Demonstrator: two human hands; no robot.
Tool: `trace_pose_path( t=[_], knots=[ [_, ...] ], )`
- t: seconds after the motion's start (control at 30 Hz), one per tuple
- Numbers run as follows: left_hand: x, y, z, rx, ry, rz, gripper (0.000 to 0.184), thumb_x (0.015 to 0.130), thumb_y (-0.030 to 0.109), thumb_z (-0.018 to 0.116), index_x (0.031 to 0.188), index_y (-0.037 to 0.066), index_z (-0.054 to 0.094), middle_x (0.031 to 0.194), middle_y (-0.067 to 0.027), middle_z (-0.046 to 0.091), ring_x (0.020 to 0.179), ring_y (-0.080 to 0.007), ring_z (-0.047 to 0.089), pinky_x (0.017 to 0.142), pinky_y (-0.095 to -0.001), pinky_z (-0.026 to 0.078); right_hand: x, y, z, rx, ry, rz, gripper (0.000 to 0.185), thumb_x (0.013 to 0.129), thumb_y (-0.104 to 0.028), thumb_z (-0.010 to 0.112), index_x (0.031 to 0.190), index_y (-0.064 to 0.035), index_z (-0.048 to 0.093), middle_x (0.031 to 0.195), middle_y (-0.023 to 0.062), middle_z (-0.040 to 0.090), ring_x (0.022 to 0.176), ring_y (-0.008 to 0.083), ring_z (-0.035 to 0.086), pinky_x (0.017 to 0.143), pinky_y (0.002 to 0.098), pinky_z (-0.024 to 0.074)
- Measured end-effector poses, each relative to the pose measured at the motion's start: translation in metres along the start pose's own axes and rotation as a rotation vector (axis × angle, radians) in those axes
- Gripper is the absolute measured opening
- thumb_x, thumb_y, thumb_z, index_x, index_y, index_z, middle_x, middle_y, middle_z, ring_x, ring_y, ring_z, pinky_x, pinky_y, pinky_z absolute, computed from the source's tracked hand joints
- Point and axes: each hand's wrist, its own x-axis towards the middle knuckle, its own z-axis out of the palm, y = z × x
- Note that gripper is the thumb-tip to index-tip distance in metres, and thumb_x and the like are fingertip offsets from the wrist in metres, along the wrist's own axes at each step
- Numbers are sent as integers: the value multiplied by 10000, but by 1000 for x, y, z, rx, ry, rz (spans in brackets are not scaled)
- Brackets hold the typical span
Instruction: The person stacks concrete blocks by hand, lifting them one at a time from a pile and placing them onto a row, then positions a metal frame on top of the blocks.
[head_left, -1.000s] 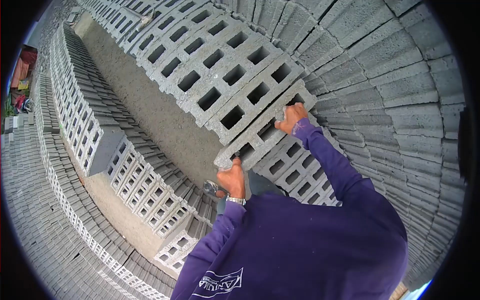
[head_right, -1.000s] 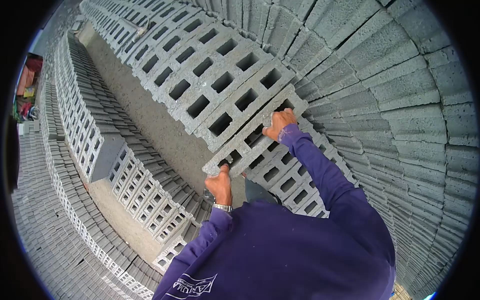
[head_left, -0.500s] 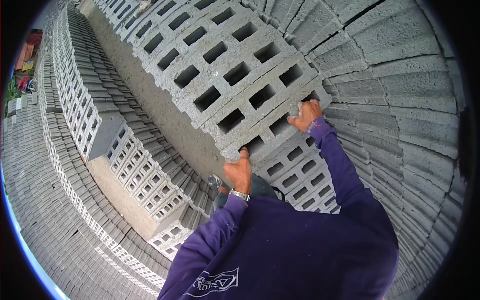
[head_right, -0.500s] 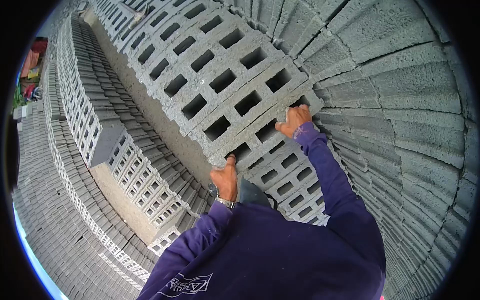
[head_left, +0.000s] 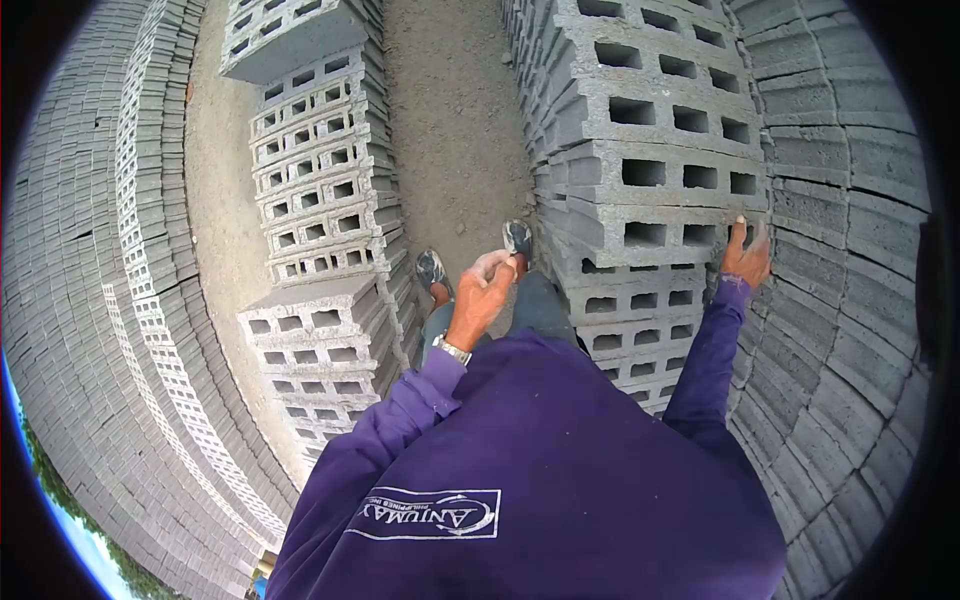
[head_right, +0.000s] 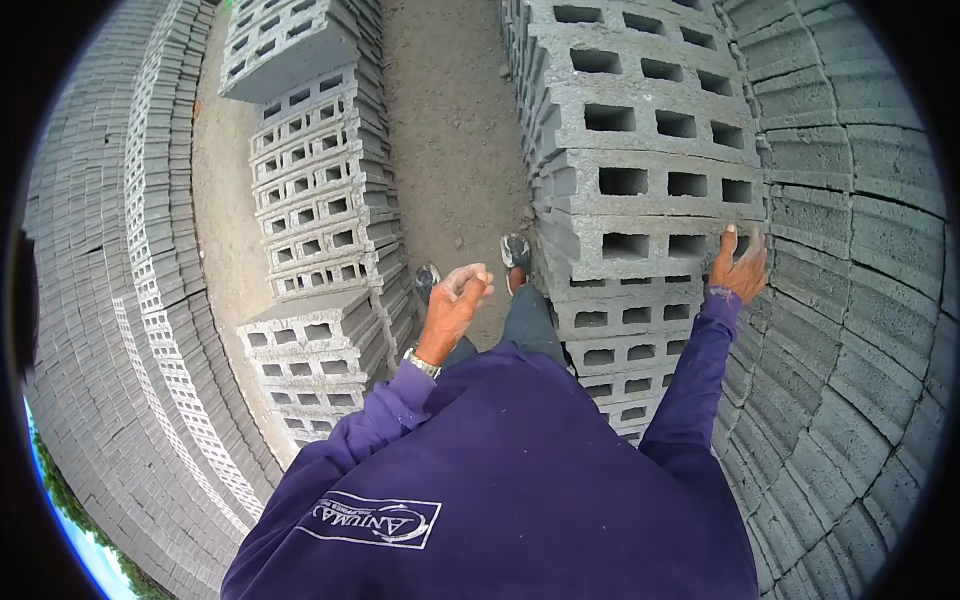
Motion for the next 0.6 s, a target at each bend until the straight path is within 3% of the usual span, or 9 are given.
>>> trace_pose_path(
  t=[0.07,0.1,0.17,0.2,0.3,0.4,0.43,0.53,0.6],
  knots=[
    [-24,-28,-67,-23,168,3,418,950,221,591,1206,-106,556,1060,-140,673,929,-178,657,811,-271,501,-14,6,45,-189,57,112,809,905,-698,369,1466,-115,391,1483,236,375,1381,358,352,1120,495,240],
    [-33,-42,-100,-39,267,0,380,956,196,583,1191,-102,565,1042,-130,677,891,-172,665,781,-272,509,-14,-3,45,-179,56,84,809,905,-698,369,1466,-115,391,1483,236,375,1381,358,352,1120,495,240],
    [-58,-63,-169,-131,439,37,332,960,172,572,1173,-83,581,1011,-120,682,868,-173,670,745,-267,510,-28,-46,58,-279,-48,206,838,914,-726,267,1527,-155,267,1573,185,218,1453,363,192,1155,498,167],
    [-71,-75,-205,-124,514,23,344,972,236,562,1174,-39,608,1022,-125,693,876,-173,680,726,-260,516,-46,-68,68,-269,-3,-3,791,938,-693,260,1525,-163,279,1574,170,224,1453,363,190,1156,499,155],
    [-94,-123,-320,-82,809,226,324,955,180,573,1182,-49,599,1003,-113,689,877,-170,675,757,-269,524,-122,-185,85,-188,-38,-340,736,966,-650,240,1516,-166,306,1575,164,223,1455,356,186,1160,493,145],
    [-104,-146,-441,449,1149,318,359,892,154,618,1171,-71,591,1048,-178,675,952,-265,663,840,-348,518,-260,-331,45,114,-288,-902,578,1005,-510,347,1435,-139,456,1548,152,293,1447,333,222,1134,486,183],
    [-102,-149,-474,620,1269,357,381,854,165,652,1151,-68,597,1058,-205,664,970,-312,654,856,-390,513,-302,-366,33,228,-427,-1057,504,994,-440,431,1366,-113,528,1503,164,370,1410,333,304,1105,473,237],
    [-92,-139,-551,891,1261,84,570,768,303,735,1180,-64,592,1175,-247,627,1078,-353,616,929,-436,480,-399,-422,22,435,-992,-1189,487,961,-412,517,1273,-45,588,1339,180,552,1271,360,481,1052,429,336],
    [-72,-148,-599,820,892,-196,697,684,384,784,1186,-62,597,1201,-280,611,1108,-358,614,937,-421,479,-440,-431,34,368,-1249,-1191,515,953,-415,526,1252,-1,588,1291,201,584,1244,355,506,1055,413,350]
  ],
)
